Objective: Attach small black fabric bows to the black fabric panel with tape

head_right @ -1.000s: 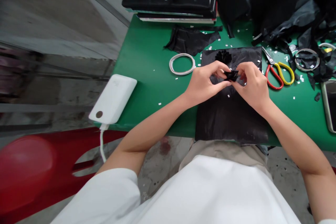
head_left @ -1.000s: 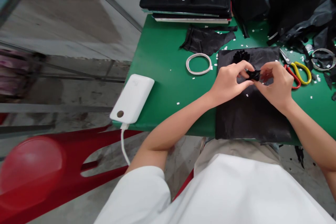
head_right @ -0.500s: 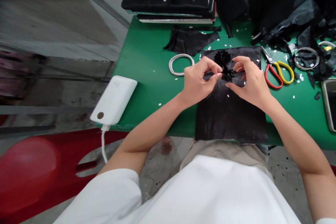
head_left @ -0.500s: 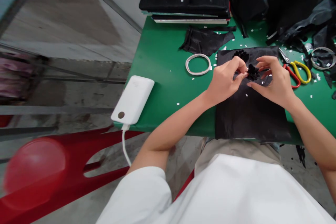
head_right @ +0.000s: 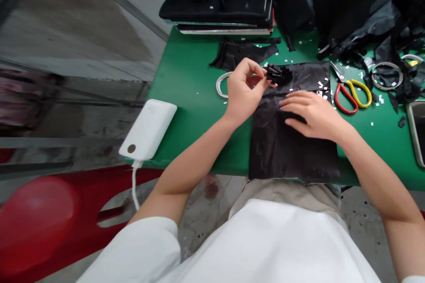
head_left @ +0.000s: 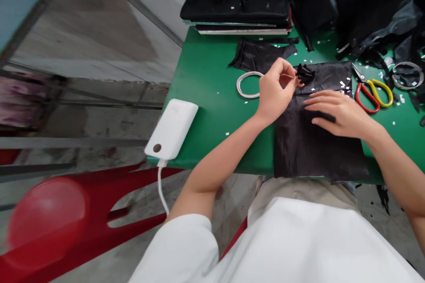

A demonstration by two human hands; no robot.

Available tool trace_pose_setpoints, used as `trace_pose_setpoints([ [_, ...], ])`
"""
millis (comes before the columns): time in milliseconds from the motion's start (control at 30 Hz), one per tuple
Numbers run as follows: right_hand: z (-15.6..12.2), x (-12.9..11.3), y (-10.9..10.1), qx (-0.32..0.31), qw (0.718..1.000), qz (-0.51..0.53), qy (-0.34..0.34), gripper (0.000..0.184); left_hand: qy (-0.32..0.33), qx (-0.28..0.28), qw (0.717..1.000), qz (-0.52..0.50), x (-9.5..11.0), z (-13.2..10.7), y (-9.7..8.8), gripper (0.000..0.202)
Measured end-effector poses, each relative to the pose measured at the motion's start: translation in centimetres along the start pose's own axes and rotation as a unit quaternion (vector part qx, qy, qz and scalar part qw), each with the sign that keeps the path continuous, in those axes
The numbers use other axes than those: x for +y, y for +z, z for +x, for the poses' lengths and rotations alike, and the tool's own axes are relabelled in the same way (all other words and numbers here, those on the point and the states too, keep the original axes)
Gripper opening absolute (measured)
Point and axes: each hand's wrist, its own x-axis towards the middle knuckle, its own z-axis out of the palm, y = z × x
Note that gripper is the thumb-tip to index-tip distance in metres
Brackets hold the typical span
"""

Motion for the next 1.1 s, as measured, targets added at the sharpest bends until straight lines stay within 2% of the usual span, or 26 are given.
trace_pose_setpoints([
  [100,-0.2,-1.2,1.8,-0.121,0.991,-0.013,-0.057,0.059,-0.029,0.029,0.999,-0.010,-0.4,0.0,0.4,0.022],
  [167,-0.4,-1.4,2.9,-0.140,0.988,-0.040,-0.042,0.063,-0.065,0.034,0.997,-0.028,-0.9,0.1,0.7,0.022],
  [300,-0.7,-0.7,4.0,-0.091,0.985,-0.109,0.095,0.064,-0.154,0.051,0.984,-0.078,-1.7,0.1,1.2,0.024],
  [433,-0.8,0.7,3.9,-0.053,0.966,-0.136,0.215,0.069,-0.192,0.071,0.973,-0.105,-1.9,0.1,1.6,0.025],
  [567,-0.8,3.1,3.1,-0.026,0.940,-0.147,0.306,0.073,-0.201,0.075,0.970,-0.113,-1.8,0.2,1.6,0.026],
  [767,-1.4,6.0,0.8,0.040,0.889,-0.186,0.416,0.066,-0.151,0.065,0.983,-0.076,-2.5,-0.3,1.6,0.024],
  [933,-1.3,5.8,-0.2,0.148,0.880,-0.207,0.401,0.054,-0.117,0.037,0.987,-0.106,-2.5,-0.6,1.9,0.024],
  [1033,-0.7,5.0,-0.3,0.224,0.905,-0.168,0.319,0.043,-0.121,-0.001,0.982,-0.147,-1.7,-1.0,2.1,0.026],
  [1100,-0.4,4.1,-0.2,0.243,0.930,-0.113,0.252,0.038,-0.116,-0.021,0.982,-0.149,-0.9,-1.5,2.2,0.030],
])
